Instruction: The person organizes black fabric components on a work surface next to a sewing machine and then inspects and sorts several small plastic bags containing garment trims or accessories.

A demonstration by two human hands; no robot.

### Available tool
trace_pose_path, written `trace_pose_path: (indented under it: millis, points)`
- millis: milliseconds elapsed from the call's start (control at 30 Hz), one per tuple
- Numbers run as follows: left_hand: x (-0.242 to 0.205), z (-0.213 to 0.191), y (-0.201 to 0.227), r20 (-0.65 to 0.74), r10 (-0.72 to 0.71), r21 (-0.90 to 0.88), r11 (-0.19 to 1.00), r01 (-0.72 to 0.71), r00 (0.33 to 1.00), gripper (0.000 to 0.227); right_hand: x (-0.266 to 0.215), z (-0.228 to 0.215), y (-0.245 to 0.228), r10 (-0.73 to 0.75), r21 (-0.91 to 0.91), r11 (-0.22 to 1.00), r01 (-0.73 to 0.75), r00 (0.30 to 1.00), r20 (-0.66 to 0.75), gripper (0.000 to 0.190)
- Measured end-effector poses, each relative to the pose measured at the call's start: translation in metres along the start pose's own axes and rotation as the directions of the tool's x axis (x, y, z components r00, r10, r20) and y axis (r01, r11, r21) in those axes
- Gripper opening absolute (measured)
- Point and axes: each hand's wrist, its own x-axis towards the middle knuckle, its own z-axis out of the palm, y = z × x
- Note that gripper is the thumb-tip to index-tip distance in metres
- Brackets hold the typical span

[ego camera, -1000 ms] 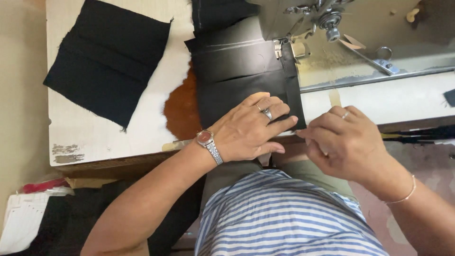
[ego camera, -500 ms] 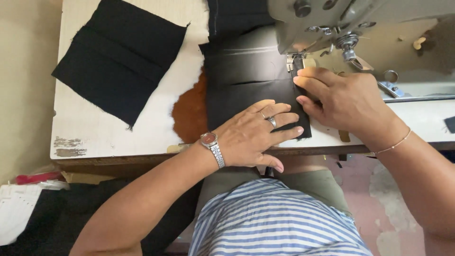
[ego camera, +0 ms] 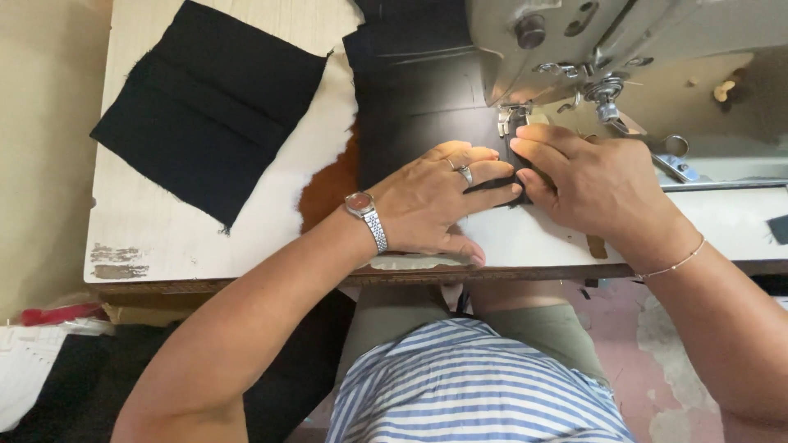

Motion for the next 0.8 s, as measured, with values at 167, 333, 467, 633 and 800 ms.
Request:
trace_pose_path:
  millis: [167,333,467,633,800]
  points:
    - [0.005,0.002,-0.016,0.002,-0.016,0.054,0.998,0.016,1.0,0.088,-0.002,0.002,-0.001,-0.008,0.032,0.999,0.008,1.0,0.004,0.02]
    - [0.013,-0.003,-0.031,0.156,-0.091,-0.006,0.996,0.093,0.983,0.086,-0.003,0.002,-0.002,-0.04,0.096,0.994,0.046,0.997,-0.062,0.007]
    - [0.011,0.003,-0.048,-0.026,0.004,0.079,0.997,-0.002,1.0,0.08,0.001,0.0,-0.004,-0.057,0.093,0.994,0.064,0.996,-0.07,0.005]
    - [0.015,0.0,-0.06,-0.001,0.003,-0.008,1.0,-0.003,1.0,0.065,0.0,0.006,-0.006,-0.034,-0.07,0.997,0.033,0.999,-0.011,0.01]
    - [0.018,-0.002,-0.069,-0.003,-0.082,-0.021,0.996,0.081,0.997,0.063,-0.008,0.012,-0.006,-0.005,-0.116,0.993,0.011,0.998,0.055,0.014]
